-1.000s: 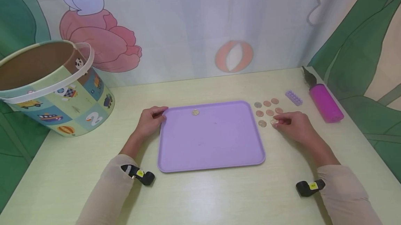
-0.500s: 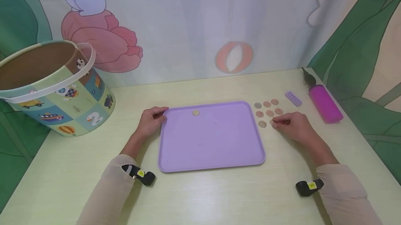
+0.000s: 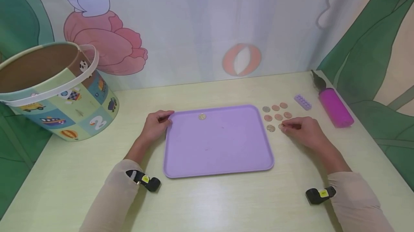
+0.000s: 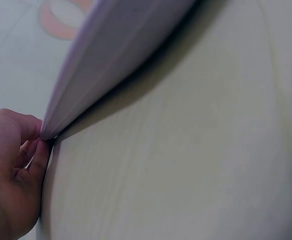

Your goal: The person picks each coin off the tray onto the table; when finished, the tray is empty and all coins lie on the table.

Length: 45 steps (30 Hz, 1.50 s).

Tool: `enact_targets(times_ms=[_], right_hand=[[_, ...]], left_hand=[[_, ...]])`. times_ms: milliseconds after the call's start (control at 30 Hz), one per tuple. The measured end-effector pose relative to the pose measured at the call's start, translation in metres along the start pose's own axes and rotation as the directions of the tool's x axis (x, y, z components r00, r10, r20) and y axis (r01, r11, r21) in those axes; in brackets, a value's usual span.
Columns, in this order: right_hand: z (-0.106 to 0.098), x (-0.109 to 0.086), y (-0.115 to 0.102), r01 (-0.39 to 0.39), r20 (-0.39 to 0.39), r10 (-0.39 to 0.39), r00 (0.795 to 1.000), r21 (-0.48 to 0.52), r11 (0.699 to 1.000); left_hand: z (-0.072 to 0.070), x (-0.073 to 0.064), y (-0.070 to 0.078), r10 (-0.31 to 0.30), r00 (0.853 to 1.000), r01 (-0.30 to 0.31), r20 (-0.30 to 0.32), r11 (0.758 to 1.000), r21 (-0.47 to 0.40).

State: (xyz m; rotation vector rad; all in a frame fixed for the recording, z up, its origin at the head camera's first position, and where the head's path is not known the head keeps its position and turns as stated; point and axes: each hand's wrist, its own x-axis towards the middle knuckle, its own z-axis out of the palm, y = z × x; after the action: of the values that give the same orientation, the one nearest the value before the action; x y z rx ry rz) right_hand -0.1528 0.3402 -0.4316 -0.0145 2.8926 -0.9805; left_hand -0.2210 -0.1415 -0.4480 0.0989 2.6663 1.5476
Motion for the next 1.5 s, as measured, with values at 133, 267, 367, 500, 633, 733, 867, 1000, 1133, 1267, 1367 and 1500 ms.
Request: enact_targets(times_ms=[133, 267, 367, 500, 633, 733, 867, 1000, 1133, 1267, 1367, 1500], right_hand=[[-0.002, -0.001, -0.001, 0.009, 0.007, -0.009, 1.000, 0.003, 1.000], [0.000, -0.003, -0.006, 0.054, -0.030, -0.054, 0.998, 0.020, 0.998], [0.003, -0.004, -0.016, 0.114, -0.066, -0.111, 0.992, 0.033, 0.993], [0.008, -0.004, -0.040, 0.199, -0.092, -0.192, 0.977, 0.070, 0.978], [0.017, -0.002, -0.069, 0.240, -0.074, -0.232, 0.970, 0.121, 0.963], [0.026, 0.002, -0.089, 0.263, -0.045, -0.259, 0.965, 0.150, 0.953], [0.042, 0.011, -0.111, 0.297, -0.008, -0.300, 0.954, 0.180, 0.938], [0.061, 0.026, -0.129, 0.340, 0.032, -0.353, 0.935, 0.198, 0.919], [0.078, 0.042, -0.146, 0.342, 0.090, -0.368, 0.926, 0.216, 0.914], [0.090, 0.057, -0.159, 0.310, 0.148, -0.344, 0.927, 0.211, 0.927], [0.098, 0.068, -0.166, 0.305, 0.167, -0.339, 0.926, 0.199, 0.931], [0.108, 0.076, -0.173, 0.321, 0.185, -0.351, 0.918, 0.174, 0.931]], left_hand=[[0.000, -0.001, 0.001, 0.005, 1.000, -0.005, 0.002, 1.000, -0.008], [-0.001, -0.002, 0.002, -0.001, 1.000, 0.001, 0.005, 1.000, -0.008], [-0.002, -0.002, 0.001, -0.009, 1.000, 0.009, 0.008, 1.000, -0.004], [-0.003, -0.002, 0.000, -0.010, 1.000, 0.010, 0.005, 1.000, 0.001], [-0.003, -0.001, -0.002, -0.015, 1.000, 0.015, 0.007, 1.000, 0.002], [-0.003, -0.001, -0.002, -0.020, 1.000, 0.020, 0.010, 1.000, 0.001], [-0.002, -0.001, -0.003, -0.023, 1.000, 0.023, 0.013, 1.000, 0.001], [-0.002, -0.001, -0.003, -0.024, 1.000, 0.024, 0.014, 1.000, -0.001], [-0.002, -0.001, -0.003, -0.025, 1.000, 0.025, 0.012, 1.000, -0.001], [-0.002, -0.001, -0.002, -0.021, 1.000, 0.021, 0.011, 1.000, -0.003], [-0.002, 0.000, -0.001, -0.003, 1.000, 0.003, 0.009, 1.000, -0.006], [-0.002, 0.001, 0.000, 0.013, 1.000, -0.013, 0.004, 1.000, -0.021]])
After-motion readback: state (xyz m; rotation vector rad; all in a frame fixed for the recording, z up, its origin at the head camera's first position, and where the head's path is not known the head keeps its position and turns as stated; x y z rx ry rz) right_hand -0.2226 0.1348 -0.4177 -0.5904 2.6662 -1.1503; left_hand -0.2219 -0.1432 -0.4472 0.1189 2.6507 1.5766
